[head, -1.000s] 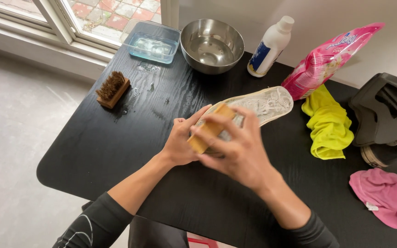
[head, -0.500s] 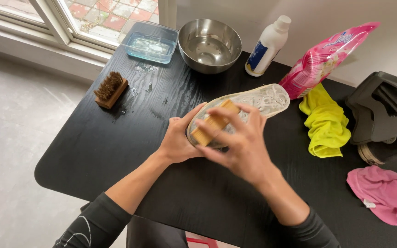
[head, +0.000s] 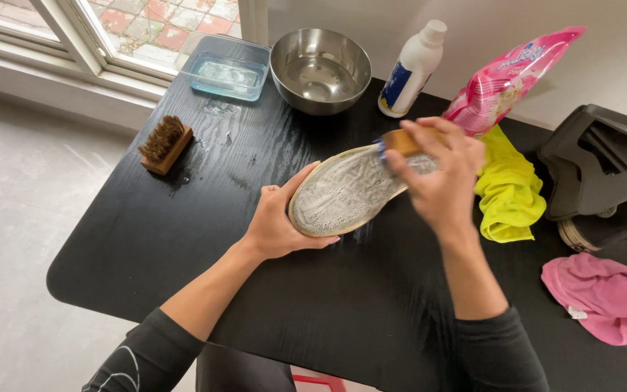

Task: Brushing the sole of a white sneaker with a small brush and soapy water on a black table.

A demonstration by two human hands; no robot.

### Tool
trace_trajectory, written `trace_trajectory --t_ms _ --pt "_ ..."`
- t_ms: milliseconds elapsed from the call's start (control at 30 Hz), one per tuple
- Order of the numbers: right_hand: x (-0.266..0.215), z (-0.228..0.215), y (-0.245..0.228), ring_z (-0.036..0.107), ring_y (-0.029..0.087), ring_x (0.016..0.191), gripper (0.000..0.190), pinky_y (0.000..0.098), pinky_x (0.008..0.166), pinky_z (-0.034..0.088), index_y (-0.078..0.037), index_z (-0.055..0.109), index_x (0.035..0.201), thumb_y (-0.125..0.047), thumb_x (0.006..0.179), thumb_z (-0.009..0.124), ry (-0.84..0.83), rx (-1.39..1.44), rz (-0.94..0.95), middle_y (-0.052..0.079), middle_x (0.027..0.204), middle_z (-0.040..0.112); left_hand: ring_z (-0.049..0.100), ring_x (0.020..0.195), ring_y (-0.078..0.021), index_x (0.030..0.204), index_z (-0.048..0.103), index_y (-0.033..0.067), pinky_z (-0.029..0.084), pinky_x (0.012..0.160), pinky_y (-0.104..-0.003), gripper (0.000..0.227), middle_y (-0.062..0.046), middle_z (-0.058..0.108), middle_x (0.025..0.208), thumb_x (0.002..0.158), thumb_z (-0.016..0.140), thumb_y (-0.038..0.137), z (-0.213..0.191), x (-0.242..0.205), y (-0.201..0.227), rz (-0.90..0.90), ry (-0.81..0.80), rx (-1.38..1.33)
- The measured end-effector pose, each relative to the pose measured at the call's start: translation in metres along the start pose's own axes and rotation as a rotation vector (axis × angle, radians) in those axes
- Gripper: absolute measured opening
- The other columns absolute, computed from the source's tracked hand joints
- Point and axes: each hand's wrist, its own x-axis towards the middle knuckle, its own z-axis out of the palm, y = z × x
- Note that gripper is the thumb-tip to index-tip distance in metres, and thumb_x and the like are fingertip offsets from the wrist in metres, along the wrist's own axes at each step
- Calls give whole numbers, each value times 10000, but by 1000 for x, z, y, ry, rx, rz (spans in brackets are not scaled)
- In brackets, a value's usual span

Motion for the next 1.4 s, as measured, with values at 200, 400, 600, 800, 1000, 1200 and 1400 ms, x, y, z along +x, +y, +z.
trace_trajectory --t_ms 200,400,600,800,1000,1200,1400 --pt "-3 15 -63 558 274 1133 436 402 1034 369 -318 769 1217 -488 830 873 -17 96 9 -36 1274 660 711 970 -171 1500 535 232 302 952 -226 1156 -28 741 1222 459 988 453 4 -5 -4 -5 -14 10" --pt "0 2 -22 541 258 1030 428 385 984 396 -299 772 1243 -527 888 844 -10 3 51 -35 1231 657 705 1004 -165 1511 527 218 287 937 -220 1151 -34 733 1240 480 981 458 3 -1 -3 2 13 -27" --pt "-4 10 -58 518 285 1072 423 416 1022 364 -324 751 1249 -509 877 833 -16 51 -15 -47 1267 645 685 1005 -130 1520 520 225 266 936 -231 1147 -14 709 1299 496 969 479 9 -4 -6 33 -7 30" --pt "-3 12 -62 576 246 1063 446 380 997 376 -345 756 1212 -481 808 888 -45 118 -65 -68 1246 673 706 977 -145 1493 554 240 286 937 -231 1109 -17 742 1229 484 974 432 -4 2 -6 31 -21 8" --pt "2 -11 17 626 267 1063 438 383 983 370 -276 756 1263 -505 899 836 -25 -9 52 8 1212 673 740 1018 -180 1455 588 180 404 952 -217 1089 -66 771 1148 466 996 383 -12 13 8 11 -28 -125" --pt "-2 -16 27 660 297 1063 442 400 979 375 -256 775 1253 -526 907 826 5 -74 76 66 1197 676 738 1026 -204 1426 615 178 423 995 -251 1060 -60 776 1112 458 998 377 -10 14 16 6 -24 -165" --pt "-7 10 -54 557 237 1136 391 380 1023 309 -335 750 1211 -534 877 794 -59 109 32 -34 1242 650 731 1021 -168 1447 601 216 372 1014 -239 1107 -26 772 1114 437 1004 426 -7 12 4 10 -17 -94"
